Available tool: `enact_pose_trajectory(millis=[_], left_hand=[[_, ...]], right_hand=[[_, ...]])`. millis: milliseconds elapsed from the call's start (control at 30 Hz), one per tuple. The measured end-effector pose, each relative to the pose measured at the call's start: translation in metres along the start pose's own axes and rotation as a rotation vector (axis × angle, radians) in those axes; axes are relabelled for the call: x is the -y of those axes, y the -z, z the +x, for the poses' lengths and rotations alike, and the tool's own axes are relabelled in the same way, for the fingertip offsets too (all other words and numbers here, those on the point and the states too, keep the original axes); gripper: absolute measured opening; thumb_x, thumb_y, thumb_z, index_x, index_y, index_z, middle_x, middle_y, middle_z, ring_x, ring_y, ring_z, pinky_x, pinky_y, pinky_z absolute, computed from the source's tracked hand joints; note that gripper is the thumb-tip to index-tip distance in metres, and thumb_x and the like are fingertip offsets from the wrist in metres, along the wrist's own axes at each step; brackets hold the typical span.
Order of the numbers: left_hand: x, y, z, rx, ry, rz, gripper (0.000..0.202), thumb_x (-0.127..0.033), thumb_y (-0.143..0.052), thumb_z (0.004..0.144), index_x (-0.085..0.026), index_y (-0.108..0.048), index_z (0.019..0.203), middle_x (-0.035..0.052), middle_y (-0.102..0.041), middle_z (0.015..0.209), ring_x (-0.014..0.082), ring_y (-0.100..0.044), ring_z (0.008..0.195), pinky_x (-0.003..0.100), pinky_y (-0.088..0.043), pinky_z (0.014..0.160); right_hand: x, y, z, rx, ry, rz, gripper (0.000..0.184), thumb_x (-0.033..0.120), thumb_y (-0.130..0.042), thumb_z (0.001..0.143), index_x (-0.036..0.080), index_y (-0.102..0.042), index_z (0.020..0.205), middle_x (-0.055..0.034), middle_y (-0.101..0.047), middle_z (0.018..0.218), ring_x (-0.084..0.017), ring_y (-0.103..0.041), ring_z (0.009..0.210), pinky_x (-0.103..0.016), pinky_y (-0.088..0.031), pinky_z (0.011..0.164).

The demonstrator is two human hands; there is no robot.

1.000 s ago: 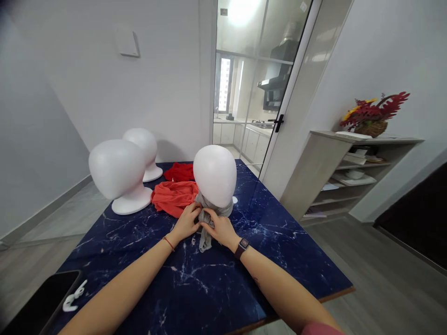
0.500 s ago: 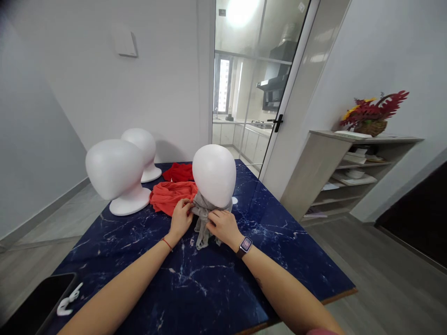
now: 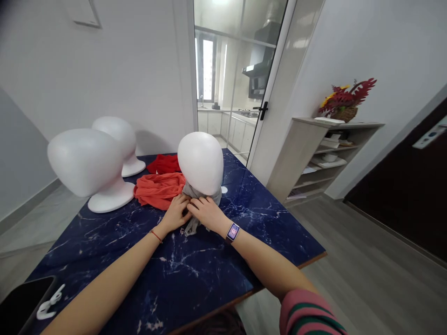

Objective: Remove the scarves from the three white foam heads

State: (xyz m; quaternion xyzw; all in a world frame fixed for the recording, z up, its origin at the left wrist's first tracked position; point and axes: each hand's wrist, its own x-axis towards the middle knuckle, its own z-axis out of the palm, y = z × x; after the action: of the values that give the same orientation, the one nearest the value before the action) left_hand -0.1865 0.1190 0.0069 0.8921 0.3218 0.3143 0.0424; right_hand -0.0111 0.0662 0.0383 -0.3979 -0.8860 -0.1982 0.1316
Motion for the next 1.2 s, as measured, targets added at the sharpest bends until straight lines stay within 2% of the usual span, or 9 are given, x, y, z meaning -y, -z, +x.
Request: enact_pose_trajectory(millis=[100, 267, 433, 567, 667, 800, 900, 967, 1200], left_hand=[[0.003, -0.002, 0.0, -0.046, 0.047, 0.0, 0.015, -0.017, -0.054, 0.075, -0.019, -0.063, 0.087, 0.0079, -0.06, 0.099, 0.0244, -0.052, 0.097, 0.041, -0.044, 0.088], [0.007, -0.003, 0.002, -0.166, 0.149, -0.058, 0.012, -0.013, -0.051, 0.073, -0.018, -0.062, 0.074, 0.008, -0.062, 0.094, 0.0238, -0.055, 0.095, 0.04, -0.045, 0.089], [0.021, -0.002, 0.003, -0.404, 0.428, -0.164, 0.015, -0.013, -0.046, 0.075, -0.018, -0.06, 0.072, 0.0072, -0.06, 0.091, 0.0216, -0.057, 0.089, 0.037, -0.048, 0.085], [0.031, -0.002, 0.0, -0.473, 0.534, -0.173, 0.023, -0.008, -0.04, 0.074, -0.018, -0.06, 0.068, 0.0089, -0.056, 0.092, 0.0224, -0.057, 0.092, 0.04, -0.047, 0.089], [0.022, 0.0, -0.001, -0.378, 0.38, -0.092, 0.021, -0.007, -0.044, 0.071, -0.018, -0.062, 0.073, 0.0107, -0.054, 0.104, 0.0255, -0.051, 0.105, 0.043, -0.042, 0.096], [0.0, 0.001, -0.001, -0.019, -0.013, 0.002, 0.029, -0.011, -0.048, 0.073, -0.019, -0.062, 0.097, 0.009, -0.059, 0.106, 0.0247, -0.051, 0.104, 0.042, -0.04, 0.097], [-0.005, -0.001, 0.001, 0.077, -0.032, -0.007, 0.029, -0.012, -0.044, 0.076, -0.018, -0.06, 0.099, 0.0075, -0.063, 0.092, 0.0232, -0.055, 0.092, 0.04, -0.042, 0.092], [-0.001, -0.002, 0.002, 0.004, 0.08, -0.053, 0.03, -0.01, -0.039, 0.077, -0.018, -0.061, 0.097, 0.0073, -0.065, 0.089, 0.0227, -0.057, 0.088, 0.039, -0.043, 0.088], [0.03, 0.003, -0.001, -0.501, 0.631, -0.45, 0.017, -0.013, -0.044, 0.071, -0.018, -0.061, 0.069, 0.0021, -0.062, 0.07, 0.0178, -0.056, 0.07, 0.03, -0.042, 0.071]], right_hand=[[0.001, 0.0, 0.001, 0.035, 0.002, -0.006, 0.021, 0.017, -0.042, 0.094, 0.017, -0.052, 0.113, -0.0079, -0.057, 0.102, -0.02, -0.05, 0.091, -0.033, -0.036, 0.078], [-0.001, 0.003, 0.001, 0.073, 0.009, -0.024, 0.011, 0.02, -0.048, 0.091, 0.016, -0.057, 0.096, -0.0074, -0.055, 0.096, -0.02, -0.048, 0.091, -0.034, -0.035, 0.078], [-0.005, 0.008, -0.001, 0.104, 0.058, -0.007, 0.008, 0.021, -0.052, 0.088, 0.016, -0.058, 0.09, -0.0091, -0.055, 0.1, -0.021, -0.047, 0.093, -0.034, -0.037, 0.075], [-0.007, 0.005, -0.002, 0.146, 0.091, 0.01, 0.008, 0.017, -0.05, 0.089, 0.016, -0.058, 0.09, -0.0079, -0.057, 0.098, -0.018, -0.049, 0.085, -0.029, -0.04, 0.069], [-0.008, 0.002, -0.003, 0.13, 0.047, 0.021, 0.009, 0.017, -0.047, 0.09, 0.017, -0.056, 0.092, -0.006, -0.057, 0.093, -0.017, -0.052, 0.08, -0.027, -0.04, 0.065], [-0.012, -0.002, -0.007, 0.012, -0.101, 0.106, 0.013, 0.018, -0.051, 0.087, 0.017, -0.055, 0.099, -0.0059, -0.058, 0.098, -0.015, -0.055, 0.077, -0.025, -0.04, 0.061], [-0.018, -0.009, -0.012, -0.166, -0.168, 0.24, 0.02, 0.011, -0.048, 0.082, 0.015, -0.054, 0.101, -0.0079, -0.059, 0.101, -0.016, -0.057, 0.083, -0.024, -0.043, 0.066], [-0.022, -0.014, -0.014, -0.286, -0.164, 0.297, 0.022, 0.007, -0.044, 0.08, 0.015, -0.056, 0.098, -0.0081, -0.061, 0.098, -0.016, -0.058, 0.086, -0.024, -0.045, 0.07], [-0.033, -0.018, -0.021, -0.508, -0.129, 0.288, 0.03, 0.009, -0.036, 0.085, 0.02, -0.063, 0.082, -0.0052, -0.063, 0.087, -0.013, -0.057, 0.075, -0.024, -0.044, 0.066]])
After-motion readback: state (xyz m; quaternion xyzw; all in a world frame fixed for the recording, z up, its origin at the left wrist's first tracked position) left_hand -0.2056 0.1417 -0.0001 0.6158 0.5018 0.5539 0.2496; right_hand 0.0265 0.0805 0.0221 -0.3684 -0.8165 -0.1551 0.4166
